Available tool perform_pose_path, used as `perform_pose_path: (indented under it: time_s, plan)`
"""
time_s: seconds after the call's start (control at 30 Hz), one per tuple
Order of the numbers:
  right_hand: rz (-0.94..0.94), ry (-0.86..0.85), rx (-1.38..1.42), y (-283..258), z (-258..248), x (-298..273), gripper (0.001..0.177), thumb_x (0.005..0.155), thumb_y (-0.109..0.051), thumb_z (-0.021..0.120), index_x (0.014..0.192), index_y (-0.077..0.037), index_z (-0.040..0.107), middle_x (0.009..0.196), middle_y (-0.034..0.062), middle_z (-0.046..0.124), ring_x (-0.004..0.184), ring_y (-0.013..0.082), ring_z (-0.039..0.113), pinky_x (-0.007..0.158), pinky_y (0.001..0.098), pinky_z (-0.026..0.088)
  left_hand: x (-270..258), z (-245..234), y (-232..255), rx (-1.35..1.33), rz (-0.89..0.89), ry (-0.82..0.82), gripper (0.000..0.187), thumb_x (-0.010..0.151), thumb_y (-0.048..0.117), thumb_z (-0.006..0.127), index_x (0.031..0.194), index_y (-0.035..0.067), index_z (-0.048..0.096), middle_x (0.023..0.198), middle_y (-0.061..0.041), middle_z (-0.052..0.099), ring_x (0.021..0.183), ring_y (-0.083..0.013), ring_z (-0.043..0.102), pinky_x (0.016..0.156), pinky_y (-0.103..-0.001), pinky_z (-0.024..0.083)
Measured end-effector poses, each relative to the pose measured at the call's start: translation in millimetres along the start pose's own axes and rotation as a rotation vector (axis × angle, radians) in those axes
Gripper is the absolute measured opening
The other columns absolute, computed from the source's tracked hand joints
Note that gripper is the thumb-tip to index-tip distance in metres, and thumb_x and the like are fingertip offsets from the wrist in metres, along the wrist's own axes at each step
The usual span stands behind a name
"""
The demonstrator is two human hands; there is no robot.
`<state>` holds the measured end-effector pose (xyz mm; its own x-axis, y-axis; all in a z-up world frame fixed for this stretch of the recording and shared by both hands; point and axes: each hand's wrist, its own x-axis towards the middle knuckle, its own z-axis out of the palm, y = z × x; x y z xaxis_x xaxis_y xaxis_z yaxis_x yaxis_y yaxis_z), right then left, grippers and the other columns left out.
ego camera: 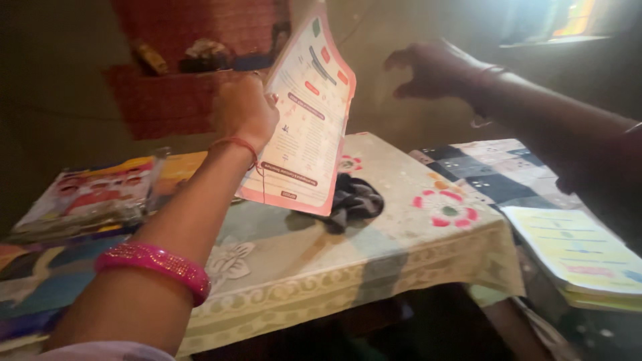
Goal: The person wipes the covers of several notebooks and documents using a cloth, then cleans a small shrine shelf by moving objects including a speaker and a blue box to wipe the surface.
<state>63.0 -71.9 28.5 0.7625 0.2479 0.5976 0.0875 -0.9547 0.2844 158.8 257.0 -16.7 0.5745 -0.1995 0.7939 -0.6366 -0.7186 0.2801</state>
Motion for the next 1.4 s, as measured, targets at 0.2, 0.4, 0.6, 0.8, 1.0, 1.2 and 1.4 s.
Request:
perform_pose_path:
  time_s: [0.2,0.4,0.6,0.8,1.0,1.2,1.4]
  plan:
    - [0.081,-0.156,0.037,-55,68,31,0.072,0.076,-0.046,0.084,0.138,-0.017,0.064,0.114,0.0225,0.072,0.107,0.0425,0.067,0.095,0.0486,0.052,-10,-15,-55,-0.017,-0.149,0.064,0.028,0.09,0.029,0.073,0.109,0.008,0.074,0.098,-0.028,0.071,0.096,-0.0482,0.068,0.085,-0.055,0.054]
    - [0.065,-0.366,0.206,-103,176,32,0.085,0.074,-0.063,0.079,0.143,-0.018,0.058,0.124,0.0228,0.07,0.116,0.0398,0.067,0.102,0.0474,0.052,-27,7,-121,-0.15,-0.246,0.133,0.027,0.087,0.024,0.071,0.107,0.007,0.074,0.101,-0.024,0.073,0.099,-0.0452,0.069,0.086,-0.052,0.053]
    - [0.126,-0.417,0.243,-141,260,-13,0.071,0.065,-0.041,0.084,0.131,-0.024,0.065,0.121,0.0199,0.07,0.121,0.0407,0.061,0.1,0.0501,0.05,-58,62,-181,-0.22,-0.399,0.061,0.031,0.086,0.026,0.073,0.106,0.002,0.074,0.101,-0.024,0.073,0.101,-0.0425,0.07,0.089,-0.049,0.053]
    - [0.551,0.013,0.662,-96,253,-12,0.038,0.085,-0.024,0.073,0.118,-0.007,0.072,0.11,0.0178,0.077,0.104,0.0305,0.075,0.092,0.0411,0.057,-92,127,-222,-0.344,-0.276,0.064,0.03,0.085,0.023,0.071,0.106,0.003,0.076,0.103,-0.024,0.075,0.103,-0.0436,0.07,0.095,-0.049,0.053]
    - [0.42,0.29,0.905,-134,213,11,0.063,0.077,-0.028,0.09,0.125,-0.002,0.059,0.119,0.019,0.068,0.107,0.0298,0.065,0.09,0.039,0.055,-122,183,-237,-0.326,-0.493,-0.017,0.038,0.088,0.028,0.07,0.114,0.001,0.068,0.11,-0.026,0.071,0.105,-0.0475,0.066,0.092,-0.052,0.052]
    - [-0.155,-0.276,0.284,-267,210,-3,0.09,0.078,-0.065,0.074,0.152,-0.02,0.049,0.16,0.0217,0.04,0.138,0.0548,0.036,0.101,0.0709,0.033,-146,181,-234,-0.376,-0.392,-0.038,0.031,0.096,0.02,0.057,0.122,0.008,0.067,0.113,-0.025,0.071,0.107,-0.0468,0.065,0.091,-0.055,0.05]
    - [0.055,-0.205,0.356,-255,258,29,0.076,0.088,-0.062,0.063,0.149,-0.021,0.047,0.161,0.0154,0.038,0.139,0.0537,0.035,0.105,0.075,0.033,-153,149,-204,-0.354,-0.444,-0.04,0.034,0.094,0.016,0.056,0.126,0.013,0.067,0.113,-0.025,0.071,0.109,-0.0466,0.064,0.091,-0.054,0.05]
